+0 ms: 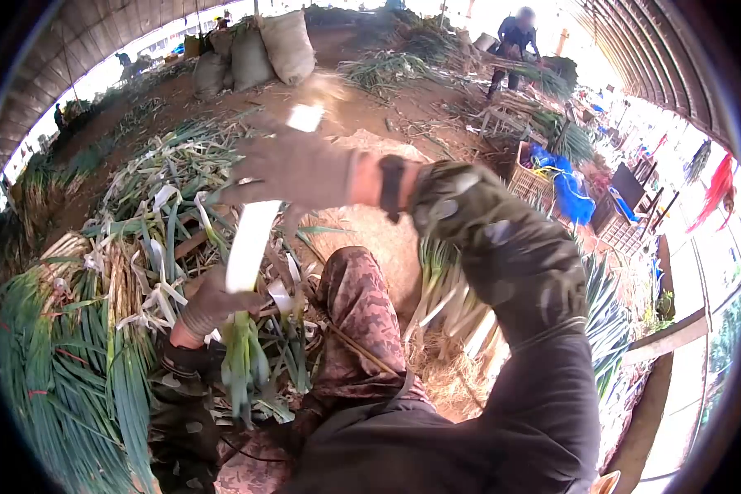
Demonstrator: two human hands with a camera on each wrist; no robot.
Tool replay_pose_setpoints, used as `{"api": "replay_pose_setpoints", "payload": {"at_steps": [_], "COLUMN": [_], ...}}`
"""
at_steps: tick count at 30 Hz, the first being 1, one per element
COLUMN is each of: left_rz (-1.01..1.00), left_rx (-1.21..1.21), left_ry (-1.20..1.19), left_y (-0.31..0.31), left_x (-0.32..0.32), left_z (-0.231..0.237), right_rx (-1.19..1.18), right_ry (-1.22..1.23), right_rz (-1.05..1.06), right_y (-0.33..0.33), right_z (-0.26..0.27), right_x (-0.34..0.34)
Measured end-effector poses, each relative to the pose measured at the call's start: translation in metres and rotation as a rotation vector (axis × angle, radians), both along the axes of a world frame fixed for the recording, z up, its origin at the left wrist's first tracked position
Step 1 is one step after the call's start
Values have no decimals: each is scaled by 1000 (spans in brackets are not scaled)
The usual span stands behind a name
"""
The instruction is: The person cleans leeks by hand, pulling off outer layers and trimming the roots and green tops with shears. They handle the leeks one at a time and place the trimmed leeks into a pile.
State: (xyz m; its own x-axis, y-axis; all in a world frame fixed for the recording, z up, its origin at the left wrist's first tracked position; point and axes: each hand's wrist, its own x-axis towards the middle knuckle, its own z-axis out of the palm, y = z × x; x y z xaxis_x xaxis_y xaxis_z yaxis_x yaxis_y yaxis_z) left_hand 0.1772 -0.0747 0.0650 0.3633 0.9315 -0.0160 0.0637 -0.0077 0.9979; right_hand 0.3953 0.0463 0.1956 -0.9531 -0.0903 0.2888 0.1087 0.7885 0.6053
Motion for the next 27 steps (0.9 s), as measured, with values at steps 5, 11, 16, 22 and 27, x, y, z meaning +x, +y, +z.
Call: {"api": "replay_pose_setpoints", "payload": {"at_steps": [5, 11, 16, 22, 27], "left_rz": [-210, 375, 700, 594, 683], "left_rx": [2, 890, 867, 84, -160], "left_ry": [175, 1071, 1121, 1270, 1036], "left_y": [24, 74, 70, -18, -53], "left_x": [36, 53, -60, -215, -234], "left_z": [68, 94, -23, -235, -264], "right_rx": [172, 349, -323, -816, -1112], "right_ry": [184, 704, 961, 1294, 1406], "right_rz": [-174, -708, -1703, -2364, -2240], "right_y": [49, 26, -66, -189, -190], "right_z": [5, -16, -238, -431, -444], "right_x": [116, 313, 443, 424, 447]}}
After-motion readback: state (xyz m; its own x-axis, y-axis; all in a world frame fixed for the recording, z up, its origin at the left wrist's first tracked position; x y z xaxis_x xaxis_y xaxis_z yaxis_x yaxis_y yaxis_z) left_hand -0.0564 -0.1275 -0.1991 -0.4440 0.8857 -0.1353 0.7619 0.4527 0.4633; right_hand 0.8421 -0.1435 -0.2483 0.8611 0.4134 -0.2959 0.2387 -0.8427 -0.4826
